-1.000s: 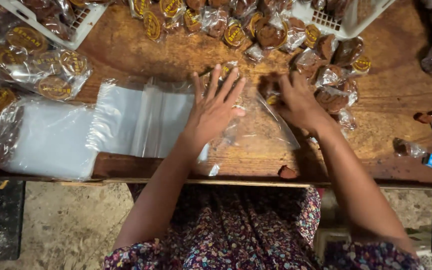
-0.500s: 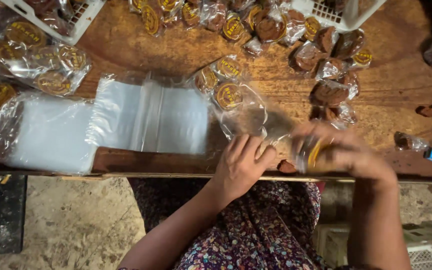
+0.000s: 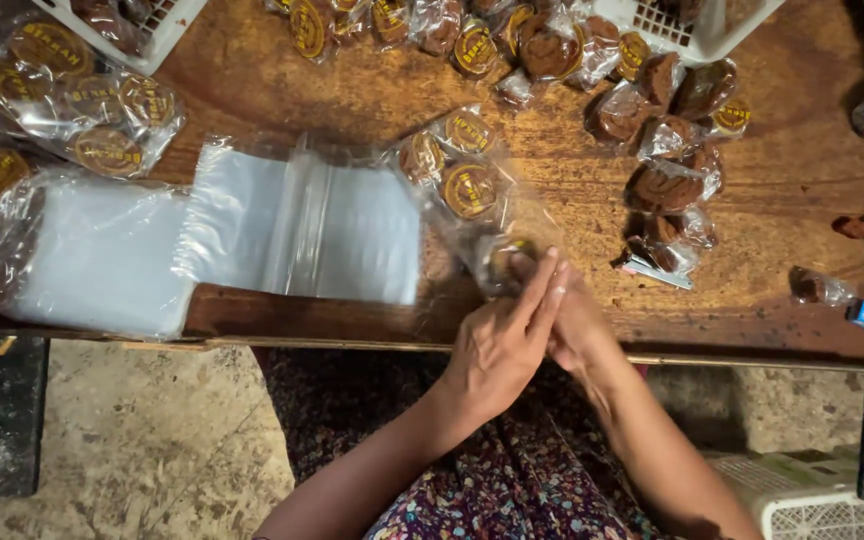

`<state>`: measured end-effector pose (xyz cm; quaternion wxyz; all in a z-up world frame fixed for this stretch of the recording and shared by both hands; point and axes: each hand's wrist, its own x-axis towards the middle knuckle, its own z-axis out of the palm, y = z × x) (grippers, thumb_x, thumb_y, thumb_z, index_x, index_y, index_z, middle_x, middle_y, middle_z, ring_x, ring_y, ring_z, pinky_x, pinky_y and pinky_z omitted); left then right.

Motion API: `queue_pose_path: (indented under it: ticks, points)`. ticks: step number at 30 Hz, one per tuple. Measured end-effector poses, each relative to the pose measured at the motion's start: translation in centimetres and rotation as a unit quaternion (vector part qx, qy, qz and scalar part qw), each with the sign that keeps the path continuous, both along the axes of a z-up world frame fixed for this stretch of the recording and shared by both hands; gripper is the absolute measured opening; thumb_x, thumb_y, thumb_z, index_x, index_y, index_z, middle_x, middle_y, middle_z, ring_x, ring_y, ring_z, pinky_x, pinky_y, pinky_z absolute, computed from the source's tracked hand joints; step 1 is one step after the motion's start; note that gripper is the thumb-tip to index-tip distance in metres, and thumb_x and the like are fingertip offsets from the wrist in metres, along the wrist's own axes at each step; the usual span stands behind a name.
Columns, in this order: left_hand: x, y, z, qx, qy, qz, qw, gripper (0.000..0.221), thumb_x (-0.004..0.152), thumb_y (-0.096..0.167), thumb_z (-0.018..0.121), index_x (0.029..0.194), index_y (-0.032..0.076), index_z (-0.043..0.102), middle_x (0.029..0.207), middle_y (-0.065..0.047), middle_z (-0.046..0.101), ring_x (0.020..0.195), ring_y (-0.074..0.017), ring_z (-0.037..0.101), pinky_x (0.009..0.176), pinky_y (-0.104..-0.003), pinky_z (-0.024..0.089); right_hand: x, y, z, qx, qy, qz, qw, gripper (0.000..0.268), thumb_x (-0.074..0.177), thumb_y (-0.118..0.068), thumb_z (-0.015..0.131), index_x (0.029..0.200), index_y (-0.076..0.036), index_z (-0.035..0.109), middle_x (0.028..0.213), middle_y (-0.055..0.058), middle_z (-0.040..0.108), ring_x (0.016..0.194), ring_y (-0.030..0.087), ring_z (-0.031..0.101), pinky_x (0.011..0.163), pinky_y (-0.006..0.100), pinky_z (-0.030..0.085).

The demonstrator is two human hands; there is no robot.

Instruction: Packaging individually wrapped baked goods into larger plastic bags

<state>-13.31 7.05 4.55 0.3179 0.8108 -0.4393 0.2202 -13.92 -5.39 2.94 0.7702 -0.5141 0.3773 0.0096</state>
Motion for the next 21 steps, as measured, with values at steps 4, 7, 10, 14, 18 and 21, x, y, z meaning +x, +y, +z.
queue_pose_path:
  ticks: [4, 7, 10, 14, 18, 21]
  points:
    - [-0.1, 0.2, 0.2, -0.013, 0.223, -0.037, 0.974, 0.067, 0.099, 0.004, 0.05, 0.161, 0.006, 0.028, 0.108, -0.036, 0.07, 0.06, -0.0428, 0.067, 0.056, -0.049, 0.054, -0.6, -1.7, -3.7, -0.112, 0.005, 0.096, 0.989, 0.035, 0.098, -0.034, 0.066, 0.119, -0.006, 0.066, 0.085, 0.011, 0.07, 0.067, 0.027, 0.071, 0.052, 0.032, 0.053]
    - [0.1, 0.7, -1.9, 0.034, 0.089, -0.034, 0.995, 0.073, 0.086, -0.004, 0.053, 0.157, 0.0, 0.036, 0.151, -0.031, 0.049, 0.062, -0.0343, 0.067, 0.057, -0.044, 0.055, -0.9, -3.1, -5.4, -0.273, 0.009, 0.236, 0.933, 0.04, 0.1, -0.034, 0.058, 0.13, -0.007, 0.064, 0.1, 0.015, 0.072, 0.089, 0.032, 0.07, 0.079, 0.037, 0.052]
    - [-0.4, 0.9, -1.1, 0.018, 0.098, -0.081, 0.992, 0.063, 0.092, -0.003, 0.05, 0.155, 0.0, 0.042, 0.157, -0.028, 0.043, 0.063, -0.0315, 0.068, 0.064, -0.042, 0.059, -0.2, -2.3, -4.1, -0.42, 0.017, 0.364, 0.831, 0.047, 0.102, -0.034, 0.05, 0.14, -0.008, 0.062, 0.114, 0.02, 0.074, 0.11, 0.037, 0.07, 0.105, 0.042, 0.051]
    - [-1.4, 0.7, -0.4, 0.018, 0.103, -0.155, 0.982, 0.044, 0.094, 0.006, 0.054, 0.138, 0.007, 0.062, 0.147, -0.014, 0.057, 0.063, -0.0256, 0.071, 0.071, -0.04, 0.06, 2.4, -0.8, -4.0, -0.399, 0.001, 0.217, 0.891, 0.036, 0.093, -0.045, 0.072, 0.115, -0.016, 0.072, 0.063, 0.009, 0.064, 0.063, 0.02, 0.063, 0.065, 0.035, 0.05]
    - [3.3, 0.0, -0.2, -0.056, -0.03, -0.194, 0.979, 0.036, 0.083, 0.005, 0.055, 0.113, 0.007, 0.075, 0.128, -0.014, 0.061, 0.088, -0.0299, 0.067, 0.084, -0.043, 0.055, 1.2, -2.3, -7.3, -0.325, 0.013, 0.244, 0.914, 0.029, 0.091, -0.034, 0.071, 0.105, -0.008, 0.073, 0.082, 0.011, 0.067, 0.08, 0.024, 0.067, 0.074, 0.036, 0.053]
    - [10.8, -1.2, 0.7, 0.089, 0.145, 0.001, 0.985, 0.057, 0.098, 0.014, 0.053, 0.152, -0.001, 0.044, 0.161, -0.024, 0.037, 0.152, -0.0431, 0.029, 0.123, -0.062, 0.021, -0.2, -3.1, -7.7, -0.315, -0.065, 0.294, 0.9, 0.043, 0.087, -0.015, 0.069, 0.128, 0.0, 0.065, 0.126, 0.019, 0.068, 0.117, 0.034, 0.066, 0.091, 0.045, 0.055]
